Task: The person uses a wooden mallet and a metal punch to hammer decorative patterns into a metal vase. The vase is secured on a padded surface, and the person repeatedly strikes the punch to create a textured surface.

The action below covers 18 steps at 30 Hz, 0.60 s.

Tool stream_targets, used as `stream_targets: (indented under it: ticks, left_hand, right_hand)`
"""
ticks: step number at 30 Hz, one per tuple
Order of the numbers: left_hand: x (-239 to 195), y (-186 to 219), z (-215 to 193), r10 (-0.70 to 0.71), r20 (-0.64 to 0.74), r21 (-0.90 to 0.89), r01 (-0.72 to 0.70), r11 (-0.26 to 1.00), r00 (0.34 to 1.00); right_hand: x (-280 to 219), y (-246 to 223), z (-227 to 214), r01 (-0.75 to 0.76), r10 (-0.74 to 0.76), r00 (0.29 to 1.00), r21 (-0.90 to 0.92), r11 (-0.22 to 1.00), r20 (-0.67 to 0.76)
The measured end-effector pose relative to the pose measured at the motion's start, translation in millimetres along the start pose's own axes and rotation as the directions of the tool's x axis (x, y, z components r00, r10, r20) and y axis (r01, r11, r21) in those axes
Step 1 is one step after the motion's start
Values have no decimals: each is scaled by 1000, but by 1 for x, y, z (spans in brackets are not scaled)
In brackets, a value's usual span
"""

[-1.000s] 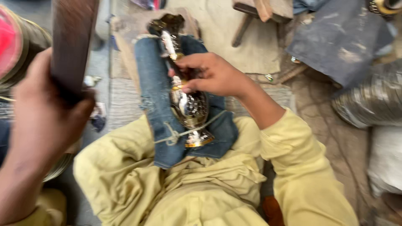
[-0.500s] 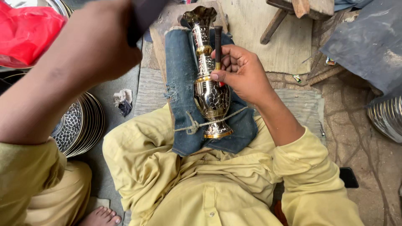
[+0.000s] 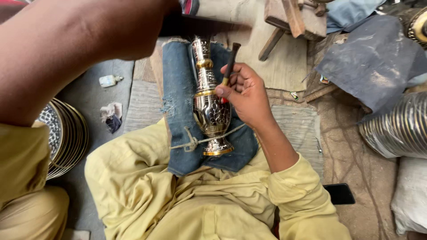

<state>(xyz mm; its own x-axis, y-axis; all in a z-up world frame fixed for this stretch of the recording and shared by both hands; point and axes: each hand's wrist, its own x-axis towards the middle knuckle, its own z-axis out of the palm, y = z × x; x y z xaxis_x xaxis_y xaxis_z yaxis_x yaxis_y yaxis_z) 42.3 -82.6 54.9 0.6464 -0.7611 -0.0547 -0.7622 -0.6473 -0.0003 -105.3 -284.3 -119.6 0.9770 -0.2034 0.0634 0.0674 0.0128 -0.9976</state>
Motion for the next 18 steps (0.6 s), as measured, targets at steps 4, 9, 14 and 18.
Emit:
stream_targets:
  ticks: [4,9,14,18]
  left_hand:
    - [4,10,-4,2,42,5,-2,1000,999]
    - [15,18,-11,8,34,14,-9,1000,999]
    - [18,28,-20,-127,204,142,99,985,971]
    - [17,34,-29,37,44,148,-43,988,998]
  right_hand:
    - [-4,5,6,-20,20,998,-7,1000,-54]
    - [-9,8,7,76,-85,989,-75,994,-120]
    - [-12,9,12,13,-15,979,-11,1000,-203]
    - [-11,9,12,-27,19,964,-26,999,-267]
